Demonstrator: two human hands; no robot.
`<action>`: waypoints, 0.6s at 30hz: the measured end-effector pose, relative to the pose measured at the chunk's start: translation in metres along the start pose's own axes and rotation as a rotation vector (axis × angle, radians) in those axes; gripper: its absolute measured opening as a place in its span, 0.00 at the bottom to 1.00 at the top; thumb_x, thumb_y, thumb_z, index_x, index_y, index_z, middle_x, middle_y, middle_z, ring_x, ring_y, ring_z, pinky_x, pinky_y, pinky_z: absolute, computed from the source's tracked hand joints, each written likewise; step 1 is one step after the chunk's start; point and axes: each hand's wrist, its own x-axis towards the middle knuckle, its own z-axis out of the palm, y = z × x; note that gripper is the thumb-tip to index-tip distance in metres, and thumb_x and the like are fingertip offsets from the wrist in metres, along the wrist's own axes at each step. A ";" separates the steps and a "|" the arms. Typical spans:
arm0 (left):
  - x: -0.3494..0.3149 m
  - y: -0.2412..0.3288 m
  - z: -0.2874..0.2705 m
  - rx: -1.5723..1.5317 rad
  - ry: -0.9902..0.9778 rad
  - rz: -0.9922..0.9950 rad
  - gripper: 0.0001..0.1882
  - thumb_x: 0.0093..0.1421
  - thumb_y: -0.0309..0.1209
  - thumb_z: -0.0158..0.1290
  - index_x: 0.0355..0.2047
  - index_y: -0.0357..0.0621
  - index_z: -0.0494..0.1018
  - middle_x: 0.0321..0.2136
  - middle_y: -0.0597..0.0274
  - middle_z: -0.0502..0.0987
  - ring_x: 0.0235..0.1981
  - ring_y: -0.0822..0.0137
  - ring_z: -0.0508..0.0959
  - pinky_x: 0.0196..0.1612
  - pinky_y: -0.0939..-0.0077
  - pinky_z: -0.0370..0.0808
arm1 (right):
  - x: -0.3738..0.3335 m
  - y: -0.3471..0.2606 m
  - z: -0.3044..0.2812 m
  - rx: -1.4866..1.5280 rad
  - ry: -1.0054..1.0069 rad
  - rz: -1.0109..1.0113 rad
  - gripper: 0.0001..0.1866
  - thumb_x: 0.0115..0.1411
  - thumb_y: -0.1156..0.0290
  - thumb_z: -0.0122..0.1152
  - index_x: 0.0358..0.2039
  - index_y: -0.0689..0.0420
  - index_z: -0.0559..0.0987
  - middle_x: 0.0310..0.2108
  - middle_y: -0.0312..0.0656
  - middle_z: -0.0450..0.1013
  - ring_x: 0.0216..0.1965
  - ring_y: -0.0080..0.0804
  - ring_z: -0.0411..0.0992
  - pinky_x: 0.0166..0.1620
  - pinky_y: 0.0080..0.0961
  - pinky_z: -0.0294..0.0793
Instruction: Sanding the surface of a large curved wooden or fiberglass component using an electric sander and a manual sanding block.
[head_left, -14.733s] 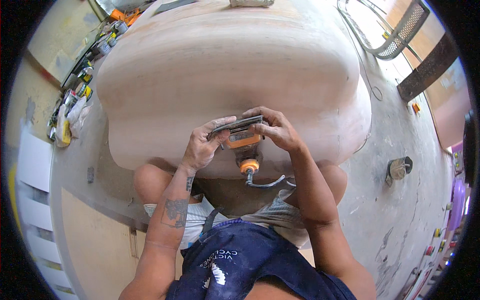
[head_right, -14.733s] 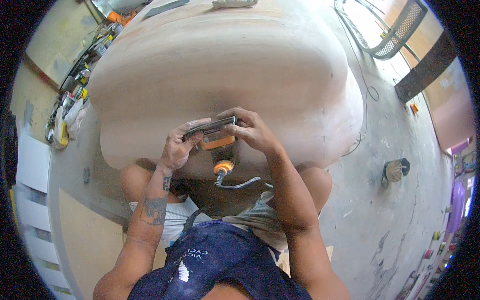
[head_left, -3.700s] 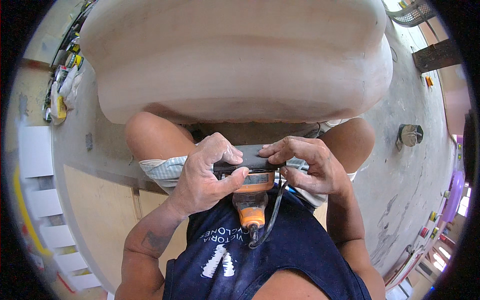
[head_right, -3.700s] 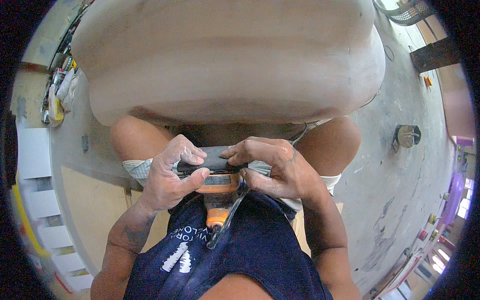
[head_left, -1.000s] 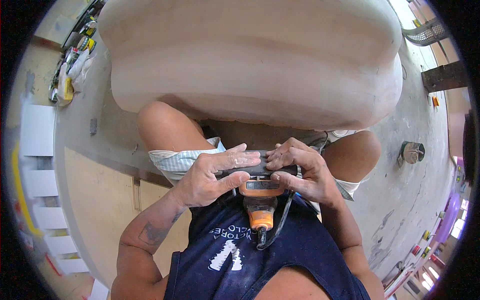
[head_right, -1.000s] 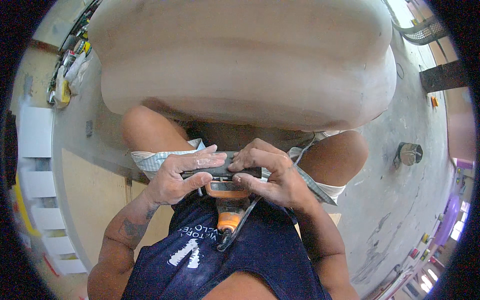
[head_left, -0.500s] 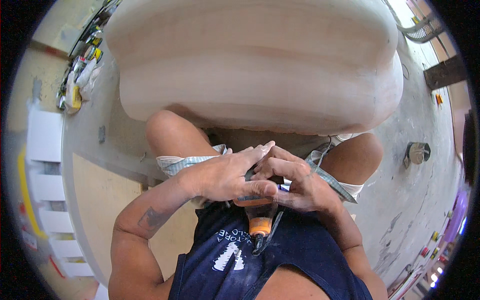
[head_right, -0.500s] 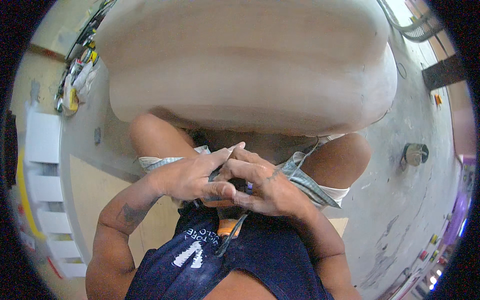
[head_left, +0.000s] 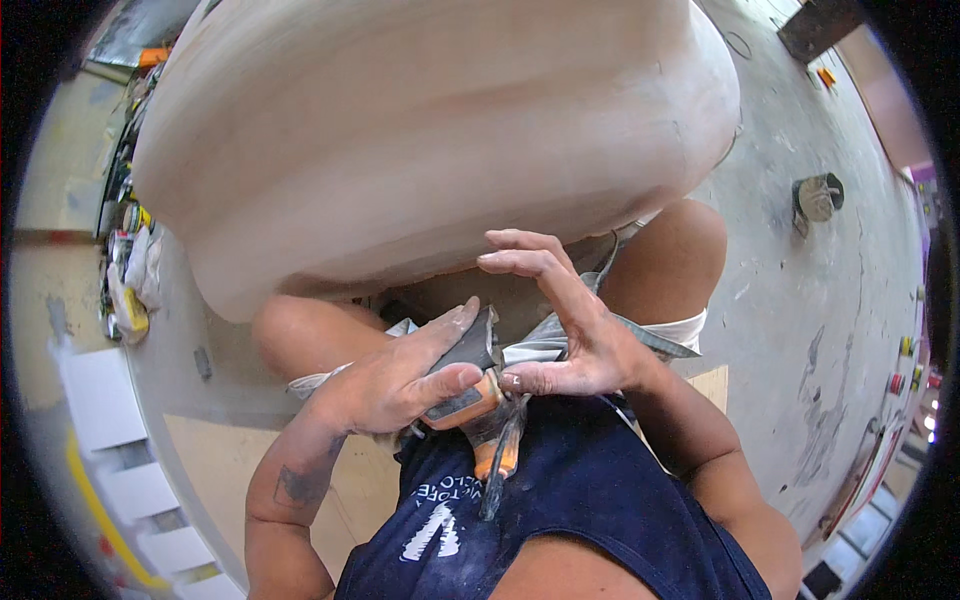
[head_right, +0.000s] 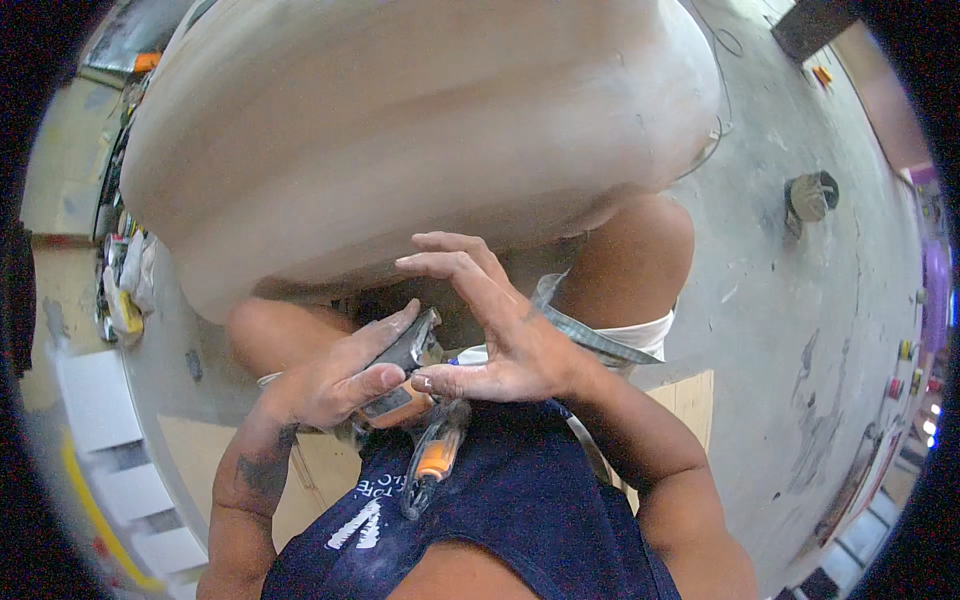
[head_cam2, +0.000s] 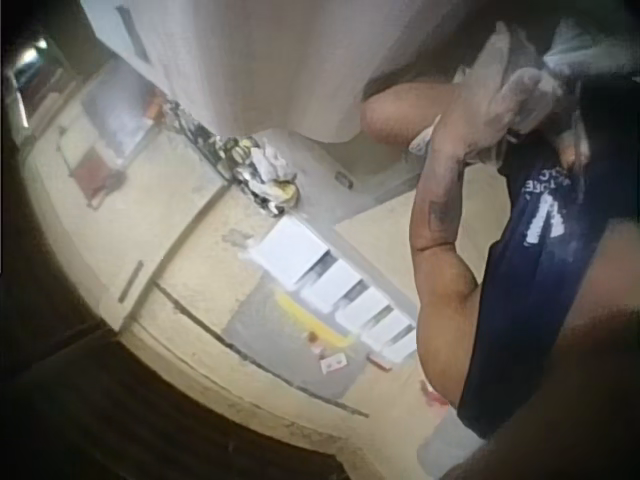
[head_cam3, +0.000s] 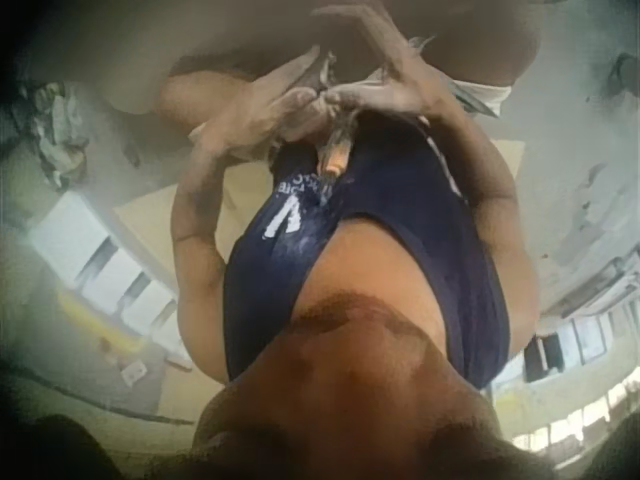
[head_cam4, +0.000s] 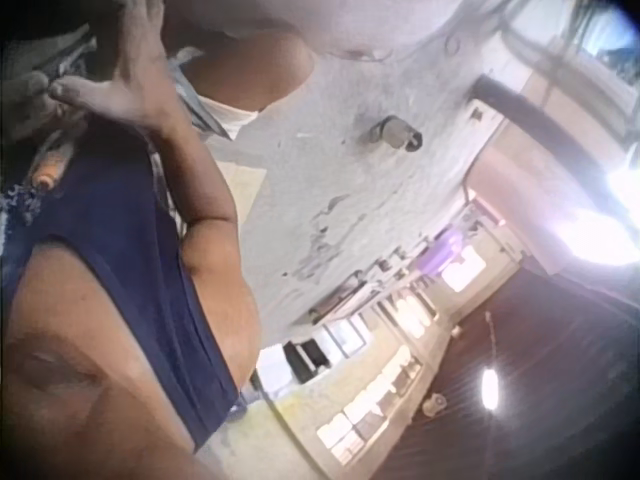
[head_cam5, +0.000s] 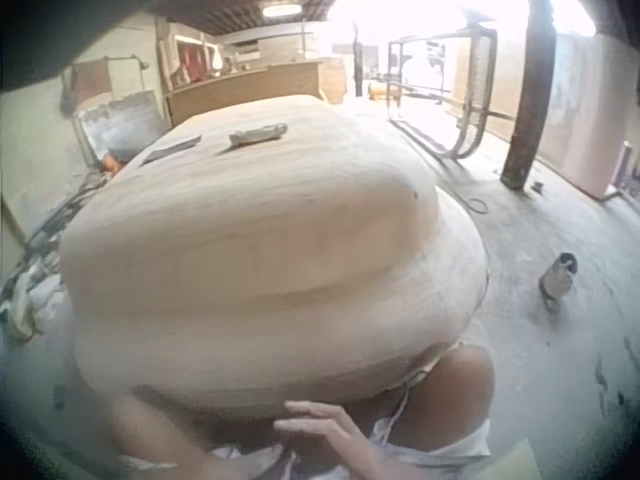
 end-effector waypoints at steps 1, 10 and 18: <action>0.001 -0.002 0.000 0.053 0.006 -0.001 0.53 0.70 0.66 0.39 0.71 0.22 0.51 0.71 0.24 0.54 0.73 0.37 0.57 0.75 0.58 0.53 | -0.001 0.003 -0.003 0.004 -0.025 0.009 0.55 0.49 0.46 0.79 0.71 0.56 0.62 0.70 0.56 0.55 0.73 0.52 0.53 0.73 0.49 0.53; 0.004 0.002 0.005 0.126 0.006 -0.014 0.52 0.69 0.65 0.42 0.66 0.18 0.59 0.66 0.22 0.62 0.69 0.34 0.63 0.72 0.54 0.59 | -0.022 0.034 0.031 0.317 -0.212 0.149 0.59 0.54 0.43 0.76 0.74 0.61 0.53 0.71 0.60 0.55 0.74 0.55 0.53 0.73 0.48 0.54; 0.004 0.010 0.004 0.075 -0.018 -0.038 0.48 0.69 0.65 0.42 0.63 0.25 0.64 0.60 0.29 0.68 0.62 0.36 0.70 0.66 0.54 0.66 | -0.034 0.035 0.040 0.263 -0.131 0.097 0.51 0.56 0.47 0.75 0.72 0.55 0.61 0.70 0.58 0.56 0.74 0.55 0.53 0.72 0.50 0.55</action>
